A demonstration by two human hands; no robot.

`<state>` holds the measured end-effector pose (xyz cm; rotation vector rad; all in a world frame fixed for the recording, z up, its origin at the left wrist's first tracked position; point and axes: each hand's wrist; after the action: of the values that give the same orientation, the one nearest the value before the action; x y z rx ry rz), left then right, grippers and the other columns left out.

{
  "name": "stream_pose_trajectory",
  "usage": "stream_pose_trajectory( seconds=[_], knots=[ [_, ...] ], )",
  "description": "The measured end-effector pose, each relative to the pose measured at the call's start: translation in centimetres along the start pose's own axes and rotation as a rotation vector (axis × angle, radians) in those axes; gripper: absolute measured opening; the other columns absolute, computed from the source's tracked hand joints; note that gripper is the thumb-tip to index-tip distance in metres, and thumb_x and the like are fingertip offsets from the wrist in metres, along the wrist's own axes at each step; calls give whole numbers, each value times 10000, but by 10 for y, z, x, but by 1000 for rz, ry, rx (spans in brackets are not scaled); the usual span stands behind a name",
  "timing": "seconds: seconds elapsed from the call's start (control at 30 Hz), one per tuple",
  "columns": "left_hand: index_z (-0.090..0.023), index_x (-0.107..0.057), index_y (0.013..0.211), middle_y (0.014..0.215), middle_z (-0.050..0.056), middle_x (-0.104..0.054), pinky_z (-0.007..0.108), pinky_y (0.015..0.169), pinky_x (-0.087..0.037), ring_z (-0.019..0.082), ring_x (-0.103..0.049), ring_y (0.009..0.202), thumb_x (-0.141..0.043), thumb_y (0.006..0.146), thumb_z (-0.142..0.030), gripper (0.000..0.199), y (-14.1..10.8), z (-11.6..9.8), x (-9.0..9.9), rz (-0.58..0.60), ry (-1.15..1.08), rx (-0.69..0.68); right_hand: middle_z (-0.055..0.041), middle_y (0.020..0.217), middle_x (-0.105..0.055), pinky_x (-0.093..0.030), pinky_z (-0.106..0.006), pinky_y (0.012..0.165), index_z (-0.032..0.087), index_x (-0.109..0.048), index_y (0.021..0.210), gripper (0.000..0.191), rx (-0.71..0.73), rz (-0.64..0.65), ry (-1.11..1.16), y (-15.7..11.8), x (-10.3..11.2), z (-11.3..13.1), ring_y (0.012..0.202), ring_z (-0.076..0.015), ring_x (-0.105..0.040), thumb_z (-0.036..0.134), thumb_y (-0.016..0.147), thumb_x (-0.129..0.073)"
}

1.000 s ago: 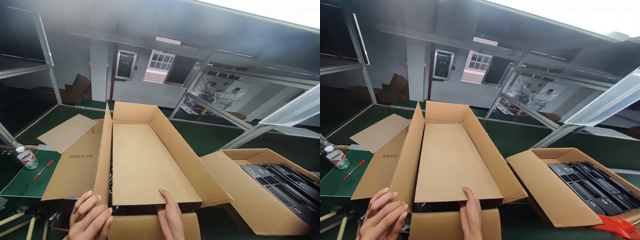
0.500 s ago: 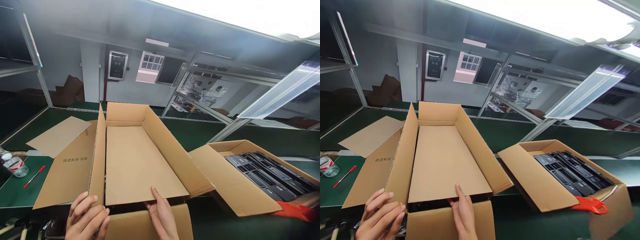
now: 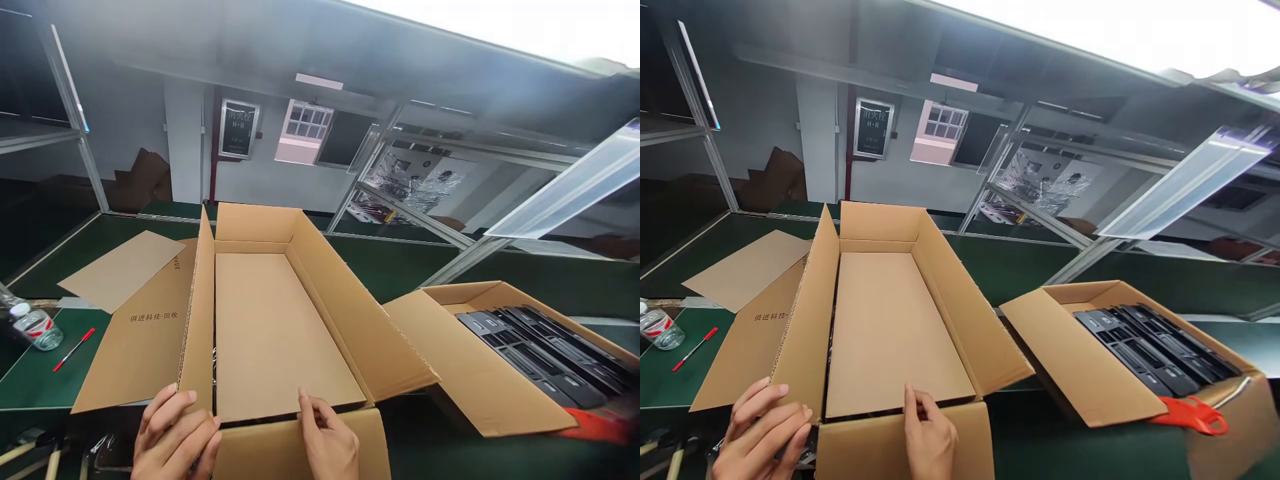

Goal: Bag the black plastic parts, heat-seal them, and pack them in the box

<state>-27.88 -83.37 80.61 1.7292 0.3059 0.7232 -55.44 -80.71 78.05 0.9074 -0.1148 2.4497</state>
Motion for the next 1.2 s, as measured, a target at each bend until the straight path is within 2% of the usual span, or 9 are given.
stream_pose_trajectory(
  seconds=[0.07, 0.13, 0.27, 0.37, 0.53, 0.67, 0.87, 1.03, 1.2],
  knots=[
    [-195, -788, 960, 827, 9, -789, 372, 1164, -463, 205, -665, 1015, -746, 837, -33, 208, 0, -1, -1, -15, -22, 11, -93, 918, -792, -590, -367, 834, 253, -798, 923, 425, 246, -55, -89, 9, -10, 5, 850, -255, -742, 593, 990, -551],
    [-193, -788, 950, 815, 10, -786, 363, 1171, -459, 199, -664, 1013, -739, 845, -35, 195, 1, -2, -2, -24, -32, 13, -136, 1196, -768, -561, -412, 1014, 245, -791, 1127, 367, 384, 9, -206, 21, -23, 12, 1138, -295, -714, 481, 1016, -533],
    [-205, -785, 945, 797, 2, -782, 355, 1155, -472, 192, -680, 984, -731, 856, -43, 192, 5, -5, -5, -41, -30, 24, -188, 1568, -550, -462, -499, 1168, 206, -612, 1467, 523, 320, 344, -553, 44, -46, 27, 1483, -360, -482, 327, 958, -596],
    [-212, -777, 923, 793, 2, -784, 365, 1146, -473, 200, -683, 996, -709, 865, -31, 202, 6, -9, -7, -57, -33, 86, -183, 1594, -510, -481, -517, 1122, 232, -563, 1493, 607, 233, 516, -703, 51, -57, 34, 1480, -374, -468, 351, 906, -663],
    [-200, -777, 927, 783, 10, -782, 373, 1136, -470, 205, -675, 1005, -684, 878, -9, 217, 8, -16, -8, -70, -65, 138, -190, 1449, -594, -529, -498, 1001, 231, -612, 1367, 558, 220, 560, -752, 58, -68, 40, 1354, -381, -551, 354, 839, -744],
    [-192, -775, 899, 771, 11, -783, 375, 1121, -478, 205, -673, 997, -692, 876, -1, 209, 11, -19, -8, -81, -73, 147, -212, 1386, -614, -521, -475, 1017, 185, -644, 1306, 679, 242, 620, -761, 63, -74, 45, 1334, -399, -556, 368, 699, -889],
    [-189, -774, 887, 761, 12, -784, 373, 1122, -475, 204, -667, 1000, -693, 881, -1, 205, 13, -21, -9, -98, -74, 163, -198, 1434, -575, -509, -513, 1035, 204, -577, 1392, 846, 217, 643, -750, 66, -67, 45, 1364, -396, -520, 454, 661, -921],
    [-192, -781, 902, 771, 11, -785, 358, 1131, -467, 195, -669, 1003, -672, 910, -31, 195, 12, -22, -14, -116, -93, 164, -213, 1649, -372, -410, -630, 1133, 273, -420, 1549, 1019, 200, 635, -736, 63, -69, 41, 1524, -425, -345, 499, 683, -907],
    [-201, -791, 963, 819, 8, -802, 352, 1172, -440, 200, -667, 1054, -699, 881, -33, 209, 9, -14, -7, -26, -78, 130, -228, 1651, -375, -392, -669, 1138, 256, -425, 1553, 1056, 195, 645, -710, 61, -77, 39, 1518, -438, -350, 468, 653, -934]
  ],
)
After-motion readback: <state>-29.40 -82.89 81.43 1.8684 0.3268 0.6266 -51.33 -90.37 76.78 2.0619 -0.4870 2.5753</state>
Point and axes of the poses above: each hand's wrist, its own y-axis towards the middle knuckle, its own x-axis out of the back of the hand, z = x × y
